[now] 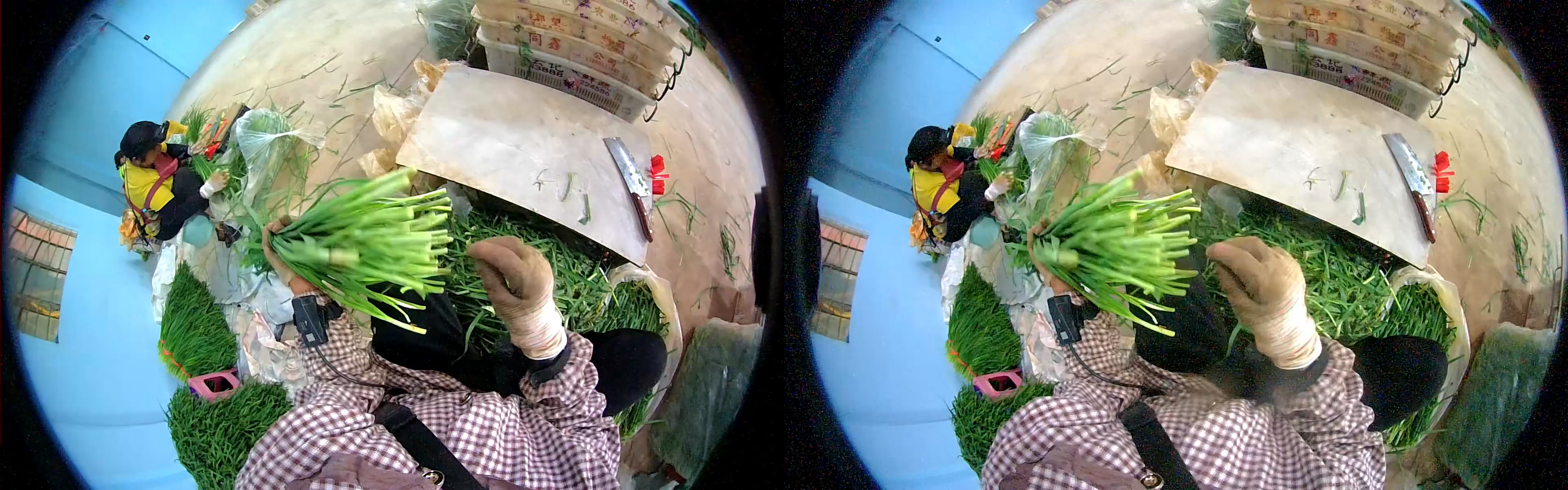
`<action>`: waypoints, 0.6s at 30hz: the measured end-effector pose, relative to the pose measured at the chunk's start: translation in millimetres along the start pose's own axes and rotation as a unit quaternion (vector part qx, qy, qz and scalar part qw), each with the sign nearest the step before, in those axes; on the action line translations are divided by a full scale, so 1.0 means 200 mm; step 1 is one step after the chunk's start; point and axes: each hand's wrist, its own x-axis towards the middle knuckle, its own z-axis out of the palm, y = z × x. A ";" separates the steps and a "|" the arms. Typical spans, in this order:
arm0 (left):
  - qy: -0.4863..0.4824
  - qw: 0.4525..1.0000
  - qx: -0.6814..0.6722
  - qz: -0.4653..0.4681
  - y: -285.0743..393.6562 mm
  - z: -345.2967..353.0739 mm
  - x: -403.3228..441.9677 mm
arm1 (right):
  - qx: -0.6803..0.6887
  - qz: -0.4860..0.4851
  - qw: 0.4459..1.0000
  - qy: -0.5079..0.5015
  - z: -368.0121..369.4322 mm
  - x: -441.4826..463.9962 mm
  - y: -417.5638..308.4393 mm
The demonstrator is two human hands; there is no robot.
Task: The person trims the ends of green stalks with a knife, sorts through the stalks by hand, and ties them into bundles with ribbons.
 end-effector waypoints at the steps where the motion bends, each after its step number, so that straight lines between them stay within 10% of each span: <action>1: -0.017 1.000 -0.013 0.006 0.01 0.03 0.01 | 0.010 -0.009 0.999 0.037 0.02 -0.01 0.02; 4: -0.066 0.996 -0.060 0.018 0.03 0.10 0.04 | 0.081 -0.020 0.985 0.151 0.05 -0.05 0.11; 18: -0.293 0.914 -0.278 -0.043 -0.02 0.44 0.08 | 0.290 0.240 0.923 0.075 -0.07 -0.08 0.15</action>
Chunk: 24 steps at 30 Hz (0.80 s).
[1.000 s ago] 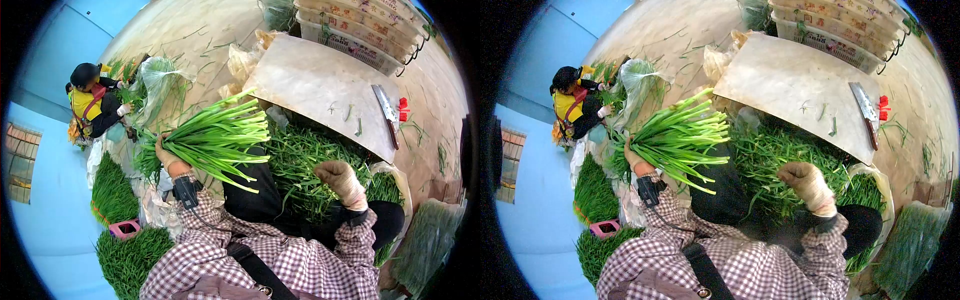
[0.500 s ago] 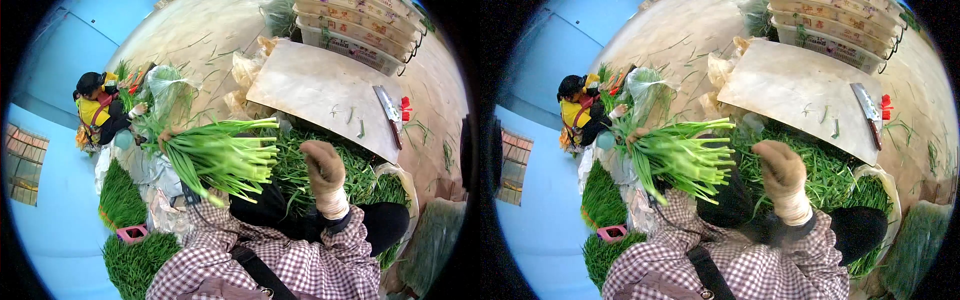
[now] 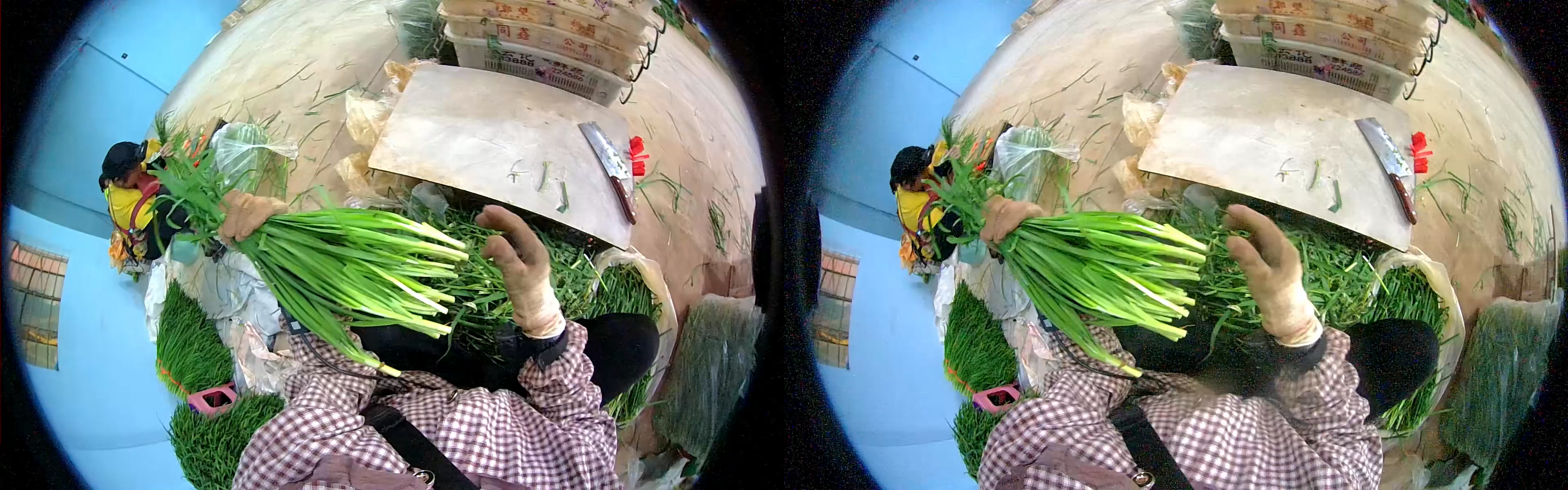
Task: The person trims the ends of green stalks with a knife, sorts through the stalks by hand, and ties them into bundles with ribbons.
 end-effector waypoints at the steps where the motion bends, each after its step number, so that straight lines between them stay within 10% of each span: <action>1: -0.015 1.000 -0.014 -0.009 -0.02 0.01 0.01 | 0.030 0.015 0.999 -0.009 0.01 0.02 0.02; 5: -0.076 0.993 -0.078 -0.051 -0.09 0.07 0.05 | 0.091 0.114 0.982 -0.116 -0.01 0.00 -0.03; 9: -0.137 0.976 -0.141 -0.095 -0.15 0.14 0.08 | -0.063 0.031 0.996 0.047 -0.22 0.09 0.18; 11: -0.145 0.973 -0.135 -0.114 -0.21 0.23 0.10 | -0.147 -0.128 0.981 -0.016 -0.18 0.10 0.10; 16: -0.182 0.964 -0.077 -0.178 -0.38 0.34 0.19 | -0.184 0.150 0.894 -0.381 -0.12 0.16 0.06; 17: -0.190 0.964 -0.076 -0.167 -0.40 0.34 0.21 | -0.411 0.053 0.853 -0.316 -0.16 0.18 0.09; 21: -0.154 0.974 -0.061 -0.154 -0.49 0.40 0.20 | -0.341 -0.033 0.936 0.081 -0.68 0.49 0.47; 24: -0.194 0.967 -0.053 -0.154 -0.55 0.27 0.26 | -0.602 0.103 0.775 0.164 -0.95 0.68 0.58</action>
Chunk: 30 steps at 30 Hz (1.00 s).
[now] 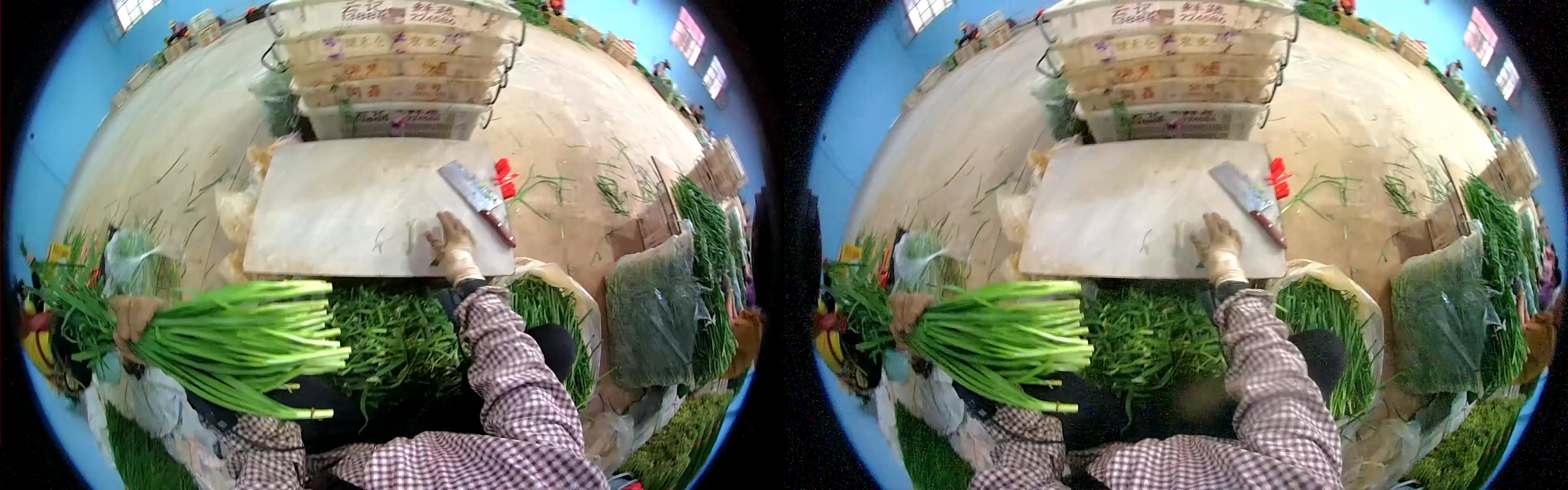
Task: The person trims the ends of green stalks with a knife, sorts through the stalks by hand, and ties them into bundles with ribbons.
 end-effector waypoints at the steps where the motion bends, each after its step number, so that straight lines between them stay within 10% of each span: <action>1: -0.014 1.000 0.006 -0.002 -0.01 -0.05 0.02 | -0.053 0.020 0.997 -0.046 0.03 0.04 -0.03; 4: 0.004 0.999 -0.009 -0.047 -0.05 -0.23 0.02 | 0.244 -0.008 0.942 -0.231 0.13 0.14 -0.21; 6: 0.032 0.995 -0.029 -0.087 -0.08 -0.35 0.01 | 0.315 -0.204 0.910 -0.174 0.38 -0.02 -0.26; 7: 0.042 0.993 -0.034 -0.103 -0.09 -0.40 0.00 | 0.091 -0.352 0.916 -0.169 0.22 -0.11 -0.39; 9: 0.056 0.989 -0.047 -0.129 -0.11 -0.49 -0.01 | -0.005 -0.386 0.808 -0.445 -0.15 -0.19 -0.53; 11: 0.075 0.986 -0.050 -0.139 -0.12 -0.56 -0.04 | 0.207 -0.253 0.800 -0.503 -0.29 -0.09 -0.41; 13: 0.112 0.984 -0.039 -0.134 -0.14 -0.60 -0.05 | 0.369 -0.106 0.872 -0.304 -0.39 0.20 -0.08; 15: 0.145 0.981 -0.022 -0.125 -0.17 -0.63 -0.06 | 0.723 0.109 0.682 -0.015 -0.43 0.52 0.33; 17: 0.172 0.978 -0.006 -0.116 -0.19 -0.66 -0.06 | 0.551 0.131 0.805 0.179 -0.54 0.69 0.65; 18: 0.186 0.976 -0.005 -0.114 -0.19 -0.67 -0.06 | 0.413 0.168 0.870 0.210 -0.38 0.84 1.09; 21: 0.225 0.969 0.020 -0.102 -0.18 -0.70 -0.07 | 0.446 0.424 0.788 0.025 -0.37 0.91 1.22; 27: 0.276 0.956 0.052 -0.086 -0.19 -0.73 -0.11 | 0.396 0.308 0.861 -0.080 -0.19 1.07 1.40; 28: 0.280 0.955 0.054 -0.085 -0.18 -0.72 -0.12 | 0.256 0.388 0.884 -0.051 -0.09 1.23 1.54; 29: 0.283 0.954 0.057 -0.084 -0.17 -0.71 -0.12 | -0.019 0.155 0.988 0.001 -0.17 1.21 1.57; 30: 0.286 0.953 0.058 -0.084 -0.17 -0.71 -0.12 | 0.219 0.226 0.938 0.145 -0.20 1.15 1.60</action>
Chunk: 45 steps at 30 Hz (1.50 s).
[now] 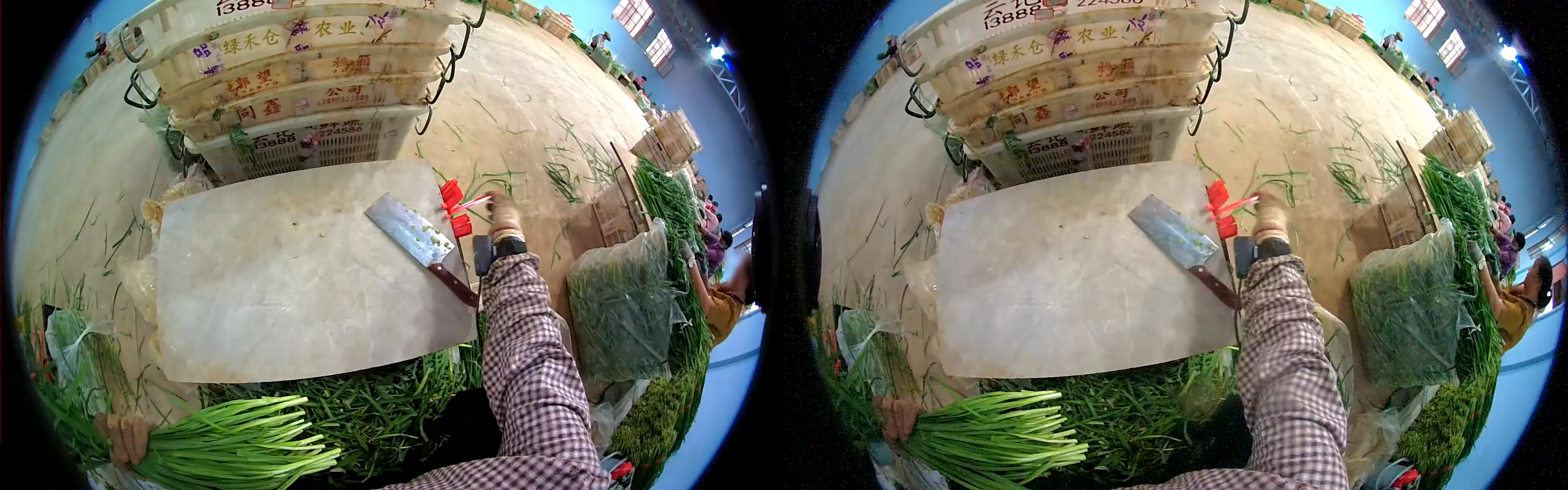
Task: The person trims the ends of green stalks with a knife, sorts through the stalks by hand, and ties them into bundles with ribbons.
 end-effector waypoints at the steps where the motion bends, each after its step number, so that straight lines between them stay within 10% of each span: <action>1: 0.002 1.000 0.002 0.002 0.01 0.01 -0.01 | 0.257 0.081 0.957 0.105 -0.12 -0.18 -0.19; 7: -0.004 1.000 -0.006 0.008 0.01 0.01 -0.03 | 0.504 0.196 0.840 0.043 -0.22 -0.25 -0.36; 13: -0.013 1.000 -0.015 0.019 0.04 0.01 -0.06 | 0.400 0.037 0.916 0.004 -0.14 -0.26 -0.32; 21: -0.036 0.998 -0.044 0.034 0.11 -0.01 -0.15 | 0.434 -0.172 0.869 0.162 -0.49 -0.38 -0.67; 29: -0.072 0.991 -0.086 0.074 0.11 0.12 -0.08 | 0.285 -0.390 0.875 0.023 -0.76 -1.06 -1.50; 36: -0.063 0.979 -0.167 0.094 -0.02 0.14 0.13 | 0.225 -0.110 0.836 -0.487 0.20 -1.43 -1.67; 45: 0.153 0.930 -0.306 0.136 -0.51 -0.34 0.44 | 0.189 0.023 0.790 -0.582 1.13 -1.26 -1.46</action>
